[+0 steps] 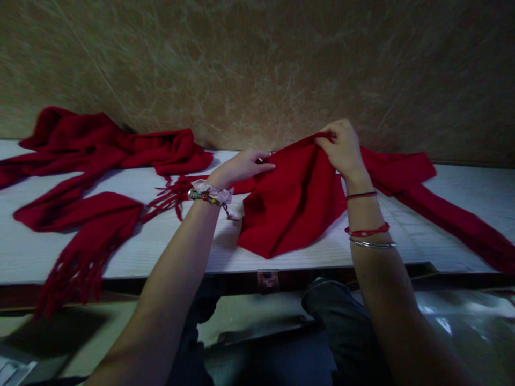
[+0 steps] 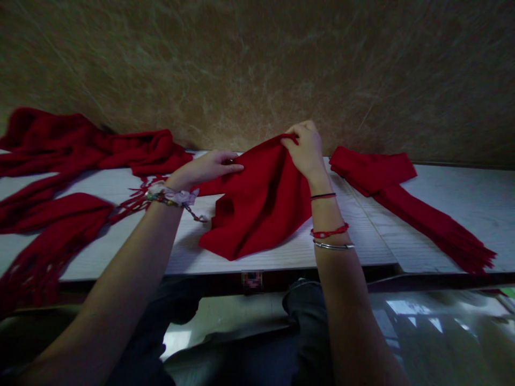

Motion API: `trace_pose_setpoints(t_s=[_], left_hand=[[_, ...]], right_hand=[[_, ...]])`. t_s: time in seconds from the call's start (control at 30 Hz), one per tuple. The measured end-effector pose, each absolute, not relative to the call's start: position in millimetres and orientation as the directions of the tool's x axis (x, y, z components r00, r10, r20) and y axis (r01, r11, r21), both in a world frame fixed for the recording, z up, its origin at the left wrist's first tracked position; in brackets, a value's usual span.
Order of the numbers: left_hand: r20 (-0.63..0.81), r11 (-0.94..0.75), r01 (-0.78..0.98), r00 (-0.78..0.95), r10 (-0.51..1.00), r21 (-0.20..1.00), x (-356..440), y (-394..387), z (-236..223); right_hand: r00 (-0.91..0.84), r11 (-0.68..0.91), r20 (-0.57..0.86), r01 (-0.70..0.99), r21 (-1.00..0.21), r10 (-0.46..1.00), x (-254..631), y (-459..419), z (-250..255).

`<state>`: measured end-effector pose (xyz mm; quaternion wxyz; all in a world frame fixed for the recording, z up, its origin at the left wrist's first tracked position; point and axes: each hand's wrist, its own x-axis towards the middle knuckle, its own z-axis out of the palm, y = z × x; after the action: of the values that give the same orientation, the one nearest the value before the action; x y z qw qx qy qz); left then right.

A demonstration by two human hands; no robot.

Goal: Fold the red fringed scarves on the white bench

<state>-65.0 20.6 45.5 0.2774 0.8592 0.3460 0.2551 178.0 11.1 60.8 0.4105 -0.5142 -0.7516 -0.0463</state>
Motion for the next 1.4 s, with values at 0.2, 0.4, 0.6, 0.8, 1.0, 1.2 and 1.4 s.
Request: trace_pose_setpoints(t_s=[0.2, 0.4, 0.6, 0.8, 1.0, 1.2, 1.4], left_hand=[[0.396, -0.638, 0.376, 0.545, 0.739, 0.672, -63, 9, 58], [0.366, -0.743, 0.441, 0.67, 0.646, 0.504, -52, -1, 65], [0.338, -0.759, 0.49, 0.692, 0.638, 0.428, -54, -1, 64], [0.442, -0.808, 0.508, 0.677, 0.589, 0.297, -49, 3, 60], [0.481, -0.82, 0.538, 0.677, 0.557, 0.194, -44, -4, 65], [0.464, -0.726, 0.664, 0.594, 0.657, 0.179, -52, 1, 63], [0.411, -0.694, 0.692, 0.584, 0.7, 0.199, -54, 11, 52]], right_hand=[[-0.346, 0.543, 0.534, 0.796, -0.269, 0.772, 160, -9, 63], [-0.577, 0.673, 0.372, 0.704, -0.224, 0.727, 133, -20, 74], [-0.571, 0.649, 0.323, 0.722, -0.239, 0.755, 149, -16, 72], [-0.48, 0.607, 0.442, 0.766, -0.209, 0.758, 149, -18, 70], [-0.403, 0.465, 0.356, 0.879, -0.107, 0.843, 146, -4, 52], [-0.292, 0.412, 0.514, 0.901, -0.134, 0.806, 186, -2, 65], [-0.259, 0.395, 0.528, 0.904, -0.162, 0.809, 195, -18, 77]])
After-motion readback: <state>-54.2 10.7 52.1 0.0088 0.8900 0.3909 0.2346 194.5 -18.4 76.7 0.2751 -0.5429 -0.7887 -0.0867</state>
